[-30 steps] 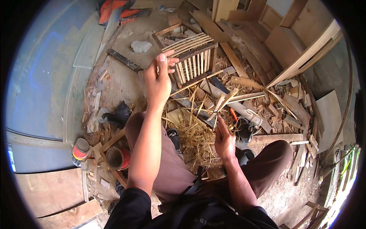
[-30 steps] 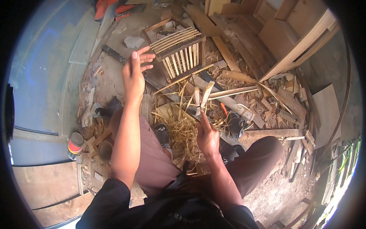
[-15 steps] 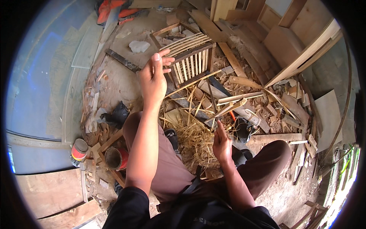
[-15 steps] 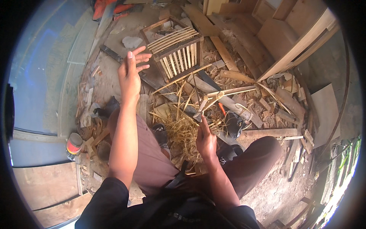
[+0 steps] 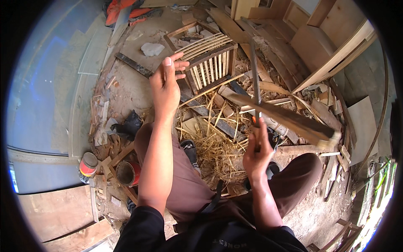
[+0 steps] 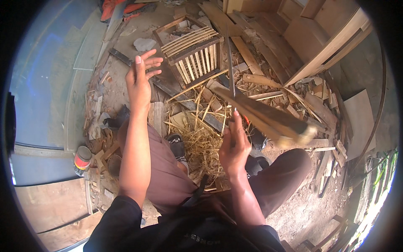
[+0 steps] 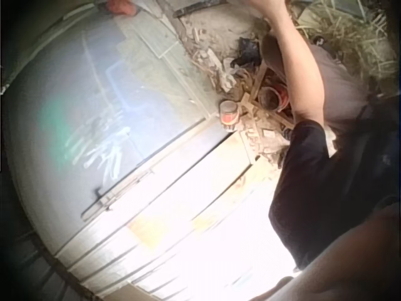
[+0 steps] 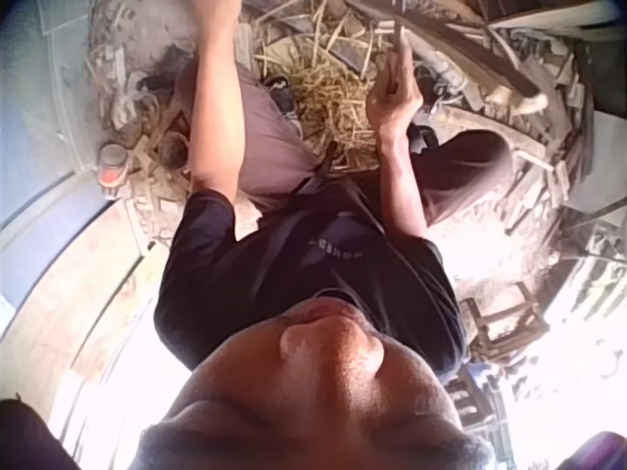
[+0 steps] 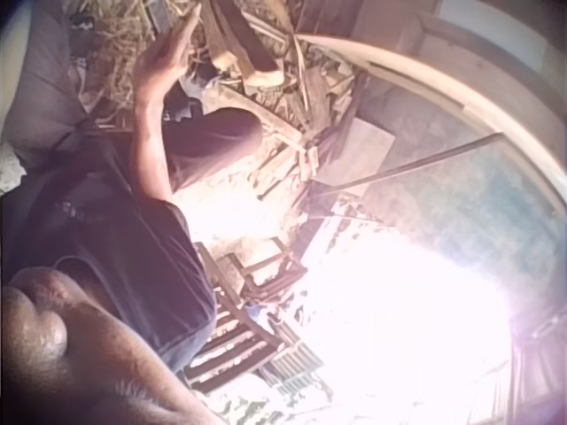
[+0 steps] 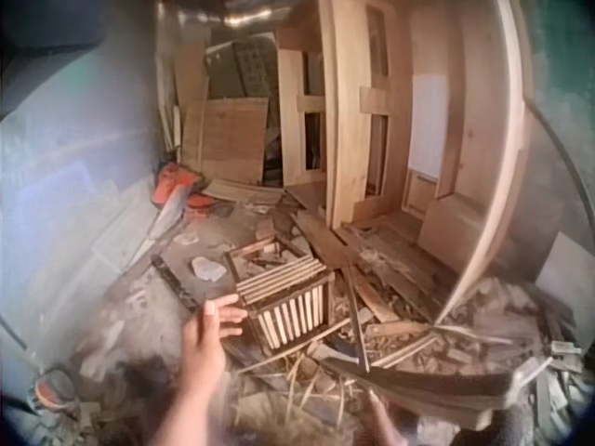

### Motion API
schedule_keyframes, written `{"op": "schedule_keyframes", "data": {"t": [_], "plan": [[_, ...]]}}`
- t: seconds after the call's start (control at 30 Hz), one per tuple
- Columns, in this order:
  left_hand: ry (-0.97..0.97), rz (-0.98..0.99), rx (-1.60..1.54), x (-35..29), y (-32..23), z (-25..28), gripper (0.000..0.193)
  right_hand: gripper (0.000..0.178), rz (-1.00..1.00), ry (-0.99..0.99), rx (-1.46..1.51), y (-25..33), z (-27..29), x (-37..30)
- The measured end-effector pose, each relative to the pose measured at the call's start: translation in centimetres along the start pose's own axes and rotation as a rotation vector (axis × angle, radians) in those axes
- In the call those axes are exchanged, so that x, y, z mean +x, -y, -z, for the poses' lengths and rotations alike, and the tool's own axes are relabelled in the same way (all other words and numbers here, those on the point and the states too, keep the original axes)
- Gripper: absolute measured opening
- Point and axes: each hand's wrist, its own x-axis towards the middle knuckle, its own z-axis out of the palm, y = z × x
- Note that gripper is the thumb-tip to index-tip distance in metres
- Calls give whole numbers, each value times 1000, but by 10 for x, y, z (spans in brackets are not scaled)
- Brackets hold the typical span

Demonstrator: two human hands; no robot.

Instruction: The person sits on the floor and uses a knife to shave thin strips from a bamboo stick. They repeatedly scrape the bamboo to produce fine shavings, occasionally pausing to inspect the stick.

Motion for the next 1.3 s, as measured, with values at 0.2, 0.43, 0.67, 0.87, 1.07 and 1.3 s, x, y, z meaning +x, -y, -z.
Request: {"op": "schedule_keyframes", "data": {"t": [0.2, 0.43, 0.67, 0.87, 1.07, 1.3], "plan": [[-9, 26, -3, 3, 7, -6, 56, 47, -374, 474, -179, -67, -30, -51], [-1, 11, 13, 0, 2, -4, 58, 50, -233, 239, -61, -58, -17, -20], [2, 4, 16, 1, 4, 3, 58, 35, -165, -5, -76, -9, -2, 4], [2, 33, 5, 4, 7, -5, 58, 20, -362, 404, -250, -99, -38, -72], [17, 4, 4, 2, 4, -8, 57, 16, -320, 347, -190, -86, -38, -48], [0, 4, 14, 2, 4, 4, 55, 20, -260, 82, -82, -5, -13, 8]]}}
